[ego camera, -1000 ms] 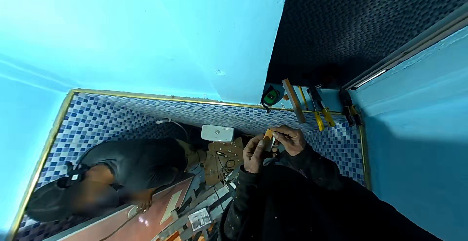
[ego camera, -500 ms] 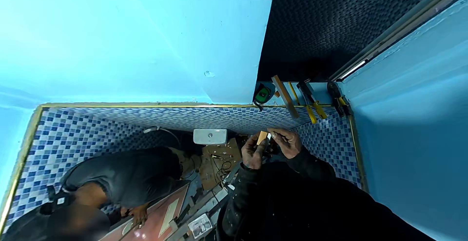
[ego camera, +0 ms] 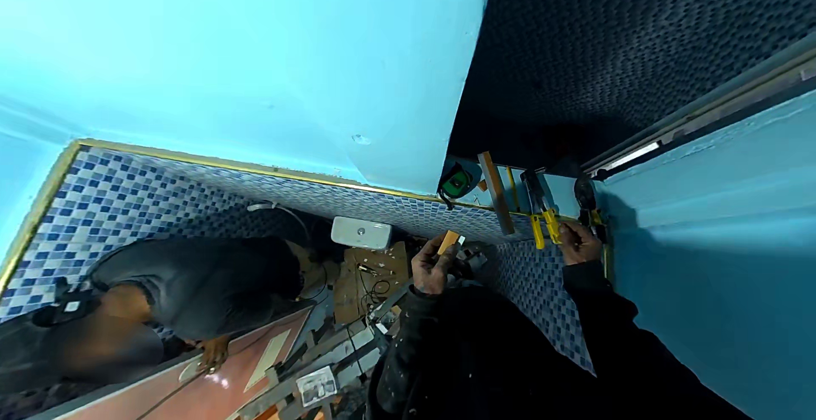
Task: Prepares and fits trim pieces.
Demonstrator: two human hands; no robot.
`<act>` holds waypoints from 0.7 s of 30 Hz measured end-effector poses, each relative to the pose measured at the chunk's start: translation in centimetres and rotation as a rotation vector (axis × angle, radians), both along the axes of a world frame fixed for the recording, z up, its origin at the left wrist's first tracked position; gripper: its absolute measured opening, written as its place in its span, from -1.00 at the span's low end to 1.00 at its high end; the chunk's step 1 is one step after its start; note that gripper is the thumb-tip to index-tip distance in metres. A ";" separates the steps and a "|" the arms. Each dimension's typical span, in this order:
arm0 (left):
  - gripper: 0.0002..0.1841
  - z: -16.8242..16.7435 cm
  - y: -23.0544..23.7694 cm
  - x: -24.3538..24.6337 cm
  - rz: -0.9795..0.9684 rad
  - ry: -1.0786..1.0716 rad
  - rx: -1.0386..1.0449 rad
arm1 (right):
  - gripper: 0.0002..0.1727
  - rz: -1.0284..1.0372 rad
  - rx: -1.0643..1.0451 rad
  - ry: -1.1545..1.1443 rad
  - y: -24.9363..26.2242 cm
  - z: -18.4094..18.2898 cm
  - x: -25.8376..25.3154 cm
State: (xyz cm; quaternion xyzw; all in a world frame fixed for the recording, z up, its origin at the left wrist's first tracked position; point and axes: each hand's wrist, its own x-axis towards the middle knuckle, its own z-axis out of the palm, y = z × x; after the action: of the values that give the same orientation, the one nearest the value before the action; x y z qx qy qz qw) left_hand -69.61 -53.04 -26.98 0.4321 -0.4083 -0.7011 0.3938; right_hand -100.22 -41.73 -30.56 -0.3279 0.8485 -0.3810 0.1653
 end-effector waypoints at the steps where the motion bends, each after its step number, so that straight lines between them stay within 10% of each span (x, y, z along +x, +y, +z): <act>1: -0.68 -0.2 0.1 -0.4 0.005 -0.004 0.002 | -0.65 0.017 0.014 0.033 -0.1 -0.1 -0.6; 21: -0.53 -0.6 2.4 -4.3 0.174 -0.089 0.122 | -0.39 0.915 0.602 0.448 -22.0 -5.9 0.4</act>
State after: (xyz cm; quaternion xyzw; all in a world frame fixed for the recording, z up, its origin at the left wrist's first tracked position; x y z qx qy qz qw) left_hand -73.89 -50.67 -27.59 0.5199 -0.3426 -0.6680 0.4076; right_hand -99.86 -63.73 -36.50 -0.6717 0.7059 0.0651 0.2152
